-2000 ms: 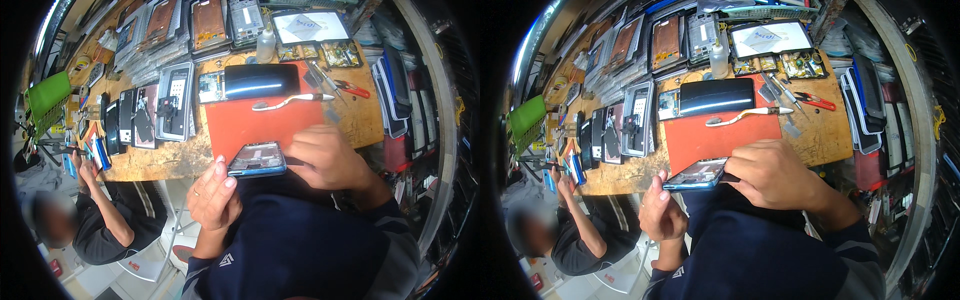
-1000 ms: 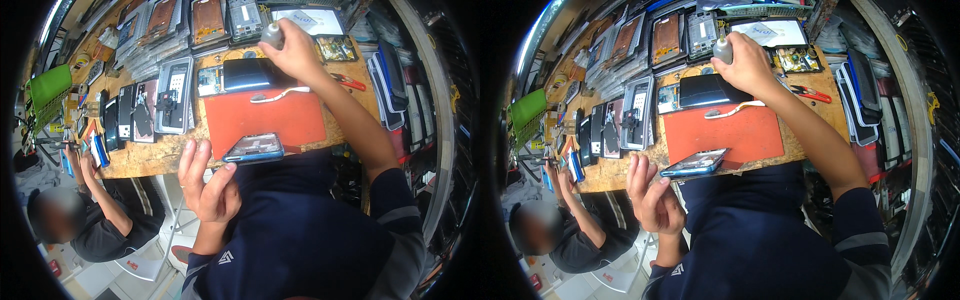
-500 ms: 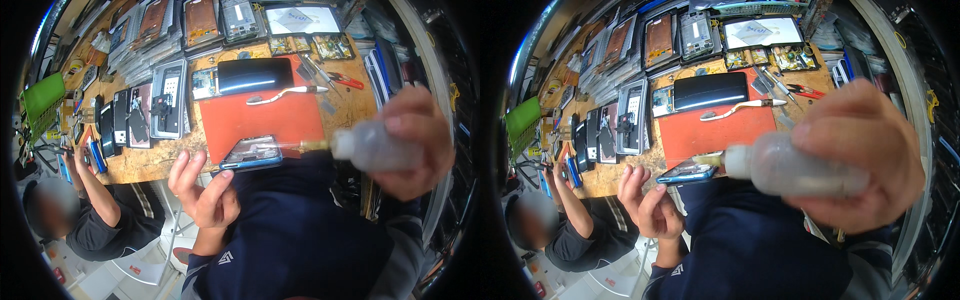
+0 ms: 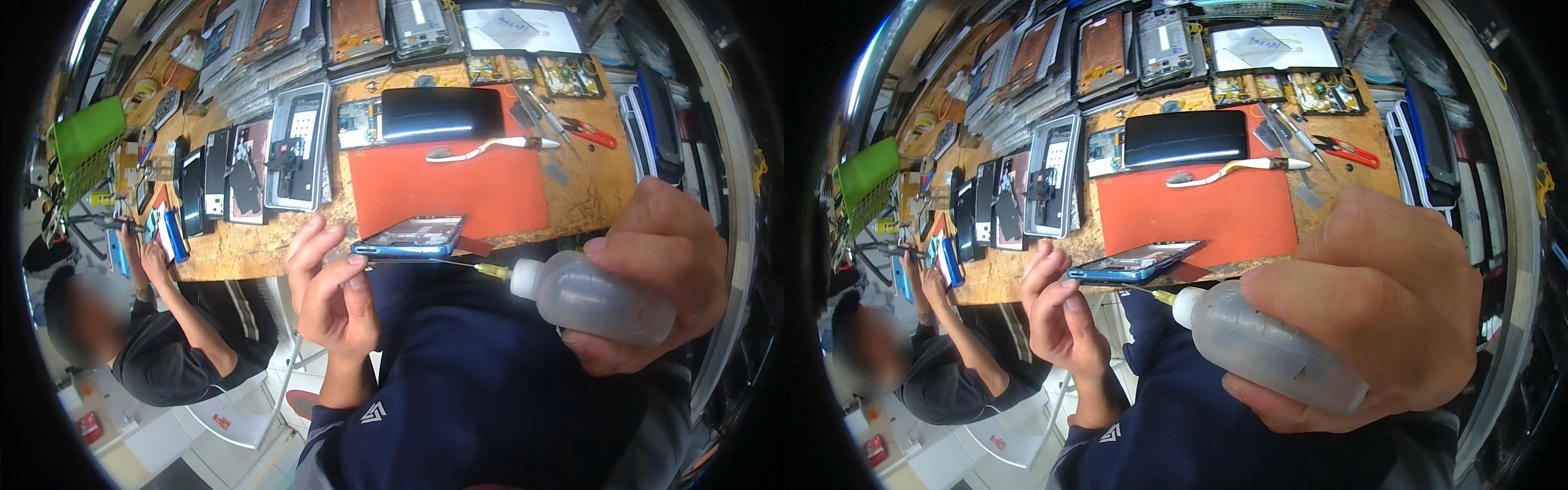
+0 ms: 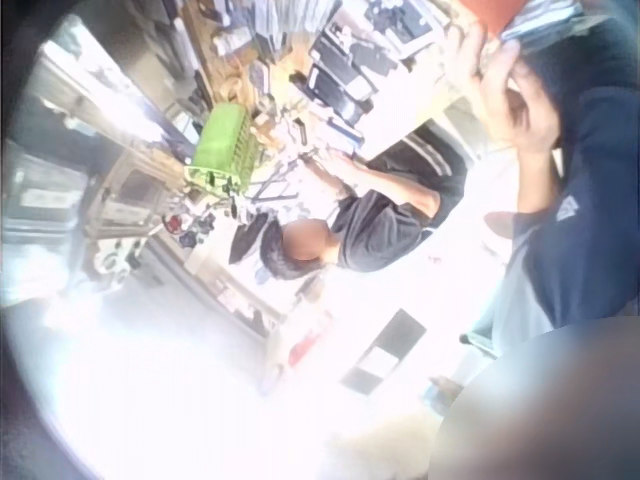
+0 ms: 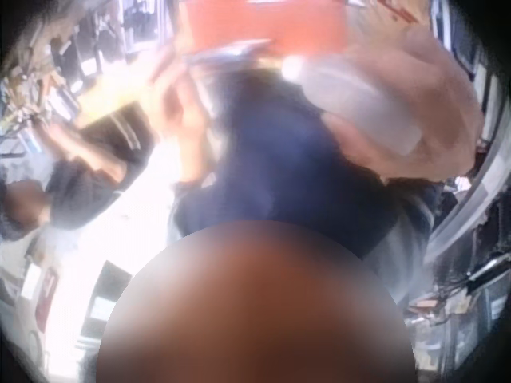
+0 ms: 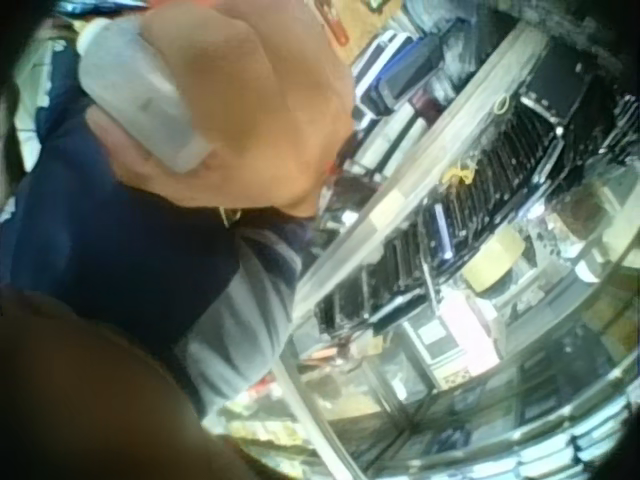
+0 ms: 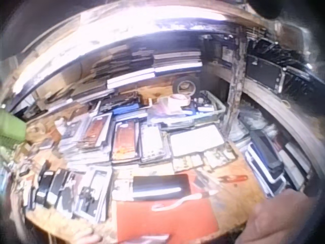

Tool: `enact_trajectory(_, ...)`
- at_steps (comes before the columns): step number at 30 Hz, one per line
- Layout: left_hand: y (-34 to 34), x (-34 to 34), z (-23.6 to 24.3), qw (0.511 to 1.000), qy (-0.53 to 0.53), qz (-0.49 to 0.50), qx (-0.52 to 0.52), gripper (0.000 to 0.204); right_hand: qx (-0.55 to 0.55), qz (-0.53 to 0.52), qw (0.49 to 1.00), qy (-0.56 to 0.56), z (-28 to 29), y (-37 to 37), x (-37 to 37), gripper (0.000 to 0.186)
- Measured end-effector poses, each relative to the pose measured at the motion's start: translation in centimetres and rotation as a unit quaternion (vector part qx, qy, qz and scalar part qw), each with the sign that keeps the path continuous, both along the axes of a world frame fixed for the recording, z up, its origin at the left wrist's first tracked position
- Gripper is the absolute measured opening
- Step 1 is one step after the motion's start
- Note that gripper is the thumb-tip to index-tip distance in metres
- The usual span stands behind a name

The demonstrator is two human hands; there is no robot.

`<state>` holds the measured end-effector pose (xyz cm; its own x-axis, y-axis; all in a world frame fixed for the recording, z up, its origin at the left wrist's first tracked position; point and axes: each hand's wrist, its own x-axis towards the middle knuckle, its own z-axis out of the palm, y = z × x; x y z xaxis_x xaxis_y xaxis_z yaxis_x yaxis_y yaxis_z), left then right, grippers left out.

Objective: The person removes a protective film from a phone back cover, then handles a disassembled phone. They apply liquid from a small bottle along the phone's edge, press the edges together, and use a plastic pry tool to separate the screen from the frame. The person continues to pry and separate the screen, then applies more liquid along the seam and presses the edges again.

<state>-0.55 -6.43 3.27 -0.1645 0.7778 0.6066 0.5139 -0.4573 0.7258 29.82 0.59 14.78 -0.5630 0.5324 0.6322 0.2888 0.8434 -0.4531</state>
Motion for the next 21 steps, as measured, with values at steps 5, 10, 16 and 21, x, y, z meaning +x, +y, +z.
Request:
enact_trajectory(5,0.0,-0.7,-0.2,1.000,-0.016,-0.015,-0.003,0.007,0.004,0.005,1.000,-0.020,0.4,0.0,-1.2,0.055)
enact_trajectory(10,0.2,-1.2,-0.5,0.999,-0.036,-0.020,-0.001,0.008,0.007,0.003,0.999,-0.037,0.8,-0.3,-2.0,0.055)
enact_trajectory(16,0.4,-1.7,-1.0,0.996,-0.083,-0.028,-0.001,0.012,0.012,-0.003,0.998,-0.054,1.5,-0.3,-3.8,0.056)
enact_trajectory(21,0.3,-2.0,-1.2,0.997,-0.073,-0.027,-0.001,0.012,0.027,-0.012,0.995,-0.097,2.7,-0.6,-5.6,0.051)
